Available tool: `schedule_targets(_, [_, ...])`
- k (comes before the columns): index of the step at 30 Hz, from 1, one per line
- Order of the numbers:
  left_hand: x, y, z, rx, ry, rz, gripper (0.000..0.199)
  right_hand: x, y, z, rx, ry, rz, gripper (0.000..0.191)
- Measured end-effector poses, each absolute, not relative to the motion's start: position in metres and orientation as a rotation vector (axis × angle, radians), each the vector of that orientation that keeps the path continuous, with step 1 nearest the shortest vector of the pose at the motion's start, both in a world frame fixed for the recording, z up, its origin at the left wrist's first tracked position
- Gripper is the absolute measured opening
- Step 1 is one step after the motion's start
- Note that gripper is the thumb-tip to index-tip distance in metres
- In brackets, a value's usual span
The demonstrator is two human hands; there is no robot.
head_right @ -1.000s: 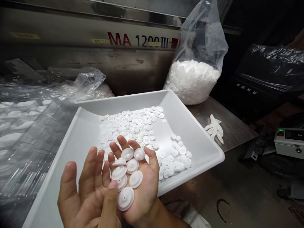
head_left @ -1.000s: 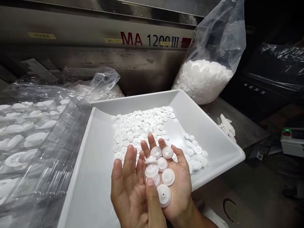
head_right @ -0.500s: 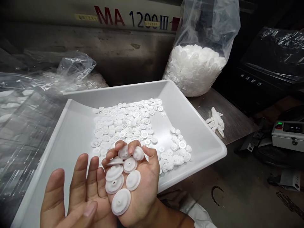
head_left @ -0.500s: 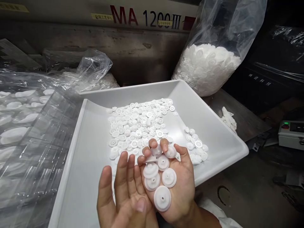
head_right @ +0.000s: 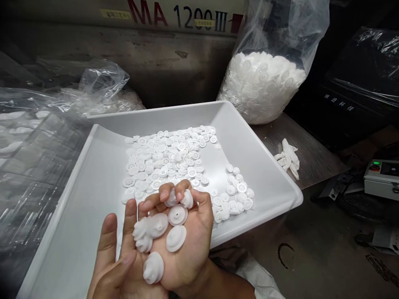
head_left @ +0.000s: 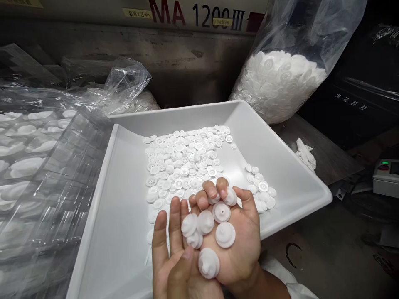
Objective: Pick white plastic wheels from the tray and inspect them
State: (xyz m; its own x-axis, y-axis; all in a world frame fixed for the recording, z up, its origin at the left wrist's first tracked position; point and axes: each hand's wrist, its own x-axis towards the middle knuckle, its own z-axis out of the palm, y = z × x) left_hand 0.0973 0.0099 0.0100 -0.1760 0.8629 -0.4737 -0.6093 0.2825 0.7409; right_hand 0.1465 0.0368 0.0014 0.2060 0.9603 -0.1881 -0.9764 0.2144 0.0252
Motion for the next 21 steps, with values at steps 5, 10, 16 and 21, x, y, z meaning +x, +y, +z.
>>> schedule_targets(5, [0.099, 0.01, 0.008, 0.307, 1.077, 1.441, 0.041, 0.145, 0.038, 0.001, -0.1, 0.175, 1.354, 0.024])
schedule_targets(10, [0.106, 0.011, 0.013, 0.351, 1.089, 1.532, 0.046, 0.144, 0.038, 0.001, -0.124, 0.207, 1.31, 0.024])
schedule_targets(16, [0.103, 0.026, 0.016, 0.305, 1.103, 1.497, 0.034, 0.145, 0.037, 0.002, -0.13, 0.211, 1.329, 0.025])
schedule_targets(21, [0.1, 0.034, 0.009, 0.194, 1.025, 1.453, 0.024, 0.144, 0.037, 0.001, -0.175, 0.18, 1.298, 0.026])
